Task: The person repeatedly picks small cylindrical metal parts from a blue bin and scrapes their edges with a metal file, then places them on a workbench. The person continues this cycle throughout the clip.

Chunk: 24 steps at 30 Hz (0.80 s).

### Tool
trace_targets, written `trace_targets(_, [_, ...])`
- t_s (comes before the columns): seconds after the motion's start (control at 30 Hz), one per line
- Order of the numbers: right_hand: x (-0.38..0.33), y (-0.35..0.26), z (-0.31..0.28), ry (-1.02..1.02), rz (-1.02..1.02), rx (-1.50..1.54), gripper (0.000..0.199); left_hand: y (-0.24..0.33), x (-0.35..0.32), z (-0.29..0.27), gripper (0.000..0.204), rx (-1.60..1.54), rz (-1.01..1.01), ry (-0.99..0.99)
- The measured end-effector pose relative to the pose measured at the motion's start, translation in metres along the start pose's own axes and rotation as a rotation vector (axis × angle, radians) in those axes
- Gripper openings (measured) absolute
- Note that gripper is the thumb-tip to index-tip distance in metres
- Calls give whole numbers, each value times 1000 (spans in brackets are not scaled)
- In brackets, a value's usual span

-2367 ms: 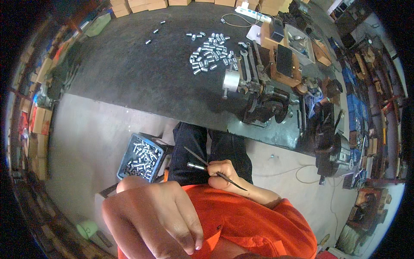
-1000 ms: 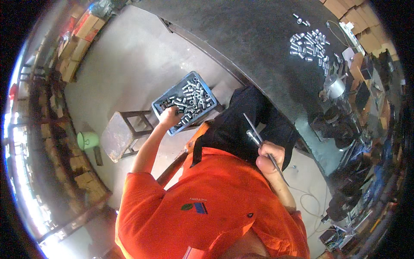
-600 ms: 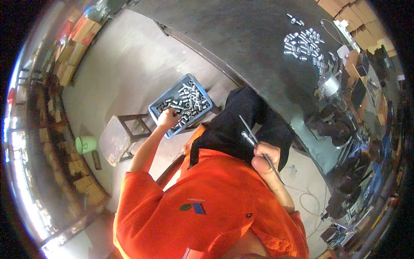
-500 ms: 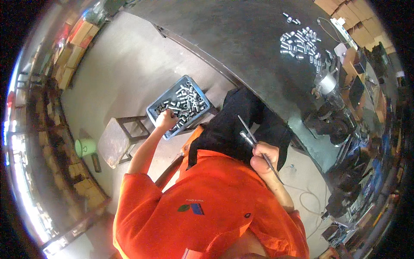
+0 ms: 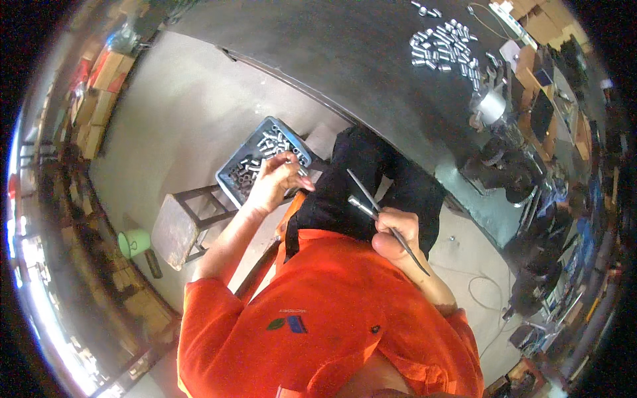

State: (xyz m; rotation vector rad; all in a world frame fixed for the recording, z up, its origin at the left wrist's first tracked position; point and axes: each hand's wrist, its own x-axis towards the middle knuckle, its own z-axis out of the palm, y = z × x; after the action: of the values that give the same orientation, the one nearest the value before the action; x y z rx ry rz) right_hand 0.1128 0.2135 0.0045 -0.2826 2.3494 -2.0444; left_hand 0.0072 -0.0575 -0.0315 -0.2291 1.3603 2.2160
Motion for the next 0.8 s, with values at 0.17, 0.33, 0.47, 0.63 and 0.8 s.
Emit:
trace_targets(0.17, [7,-6,-1,-44,1,-21,40,-21,-4,31,26,-240,-159,-208])
trace_targets(0.33, [15,-7,-3,-86,-18,-33,21,-23,-5,40,29,-369,-281,-245])
trace_targets(0.47, [18,-4,-4,-96,-15,-73,23,-30,-4,34,28,-359,-291,-200])
trace_targets(0.63, [20,-5,-7,-129,-5,-141,23,-21,-7,43,29,-106,-113,-208])
trace_targets(0.8, [20,-6,0,-156,-46,-310,21,0,-8,60,16,570,26,-383])
